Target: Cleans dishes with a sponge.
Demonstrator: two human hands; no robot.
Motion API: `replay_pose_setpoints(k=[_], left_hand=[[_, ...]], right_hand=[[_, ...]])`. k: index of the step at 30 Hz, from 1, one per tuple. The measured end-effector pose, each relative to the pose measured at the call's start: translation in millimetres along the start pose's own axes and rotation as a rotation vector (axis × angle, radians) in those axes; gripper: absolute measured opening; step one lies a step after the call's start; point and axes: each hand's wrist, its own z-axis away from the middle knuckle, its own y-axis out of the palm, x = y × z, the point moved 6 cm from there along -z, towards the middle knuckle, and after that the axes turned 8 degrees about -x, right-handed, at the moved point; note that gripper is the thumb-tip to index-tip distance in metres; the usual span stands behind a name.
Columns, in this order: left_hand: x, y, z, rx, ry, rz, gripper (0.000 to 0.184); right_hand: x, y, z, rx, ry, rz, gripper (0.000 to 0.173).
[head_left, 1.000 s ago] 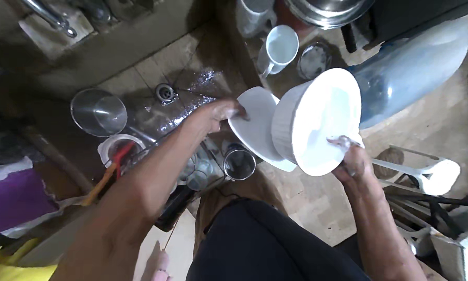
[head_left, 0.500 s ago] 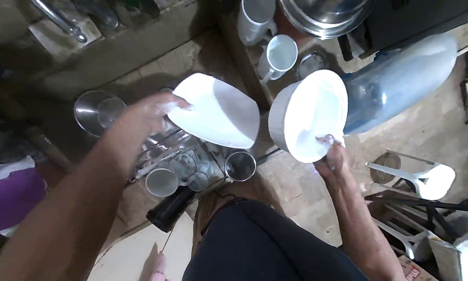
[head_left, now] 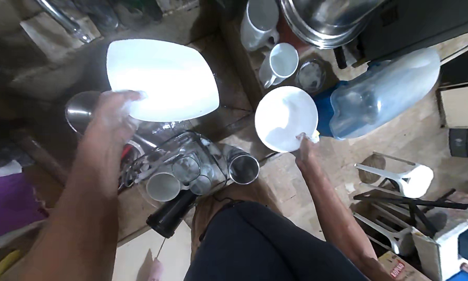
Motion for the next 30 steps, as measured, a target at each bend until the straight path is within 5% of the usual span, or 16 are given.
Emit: replay_pose_setpoints(k=[22, 30], left_hand=[[17.3, -1.5, -10.4, 0.02, -0.002, 0.153, 0.042], [19.7, 6.3, -8.2, 0.04, 0.006, 0.173, 0.041]], right_hand=[[9.9, 0.5, -8.6, -0.096, -0.283, 0.424, 0.046], [12.9, -13.6, -4.5, -0.087, -0.128, 0.321, 0.056]])
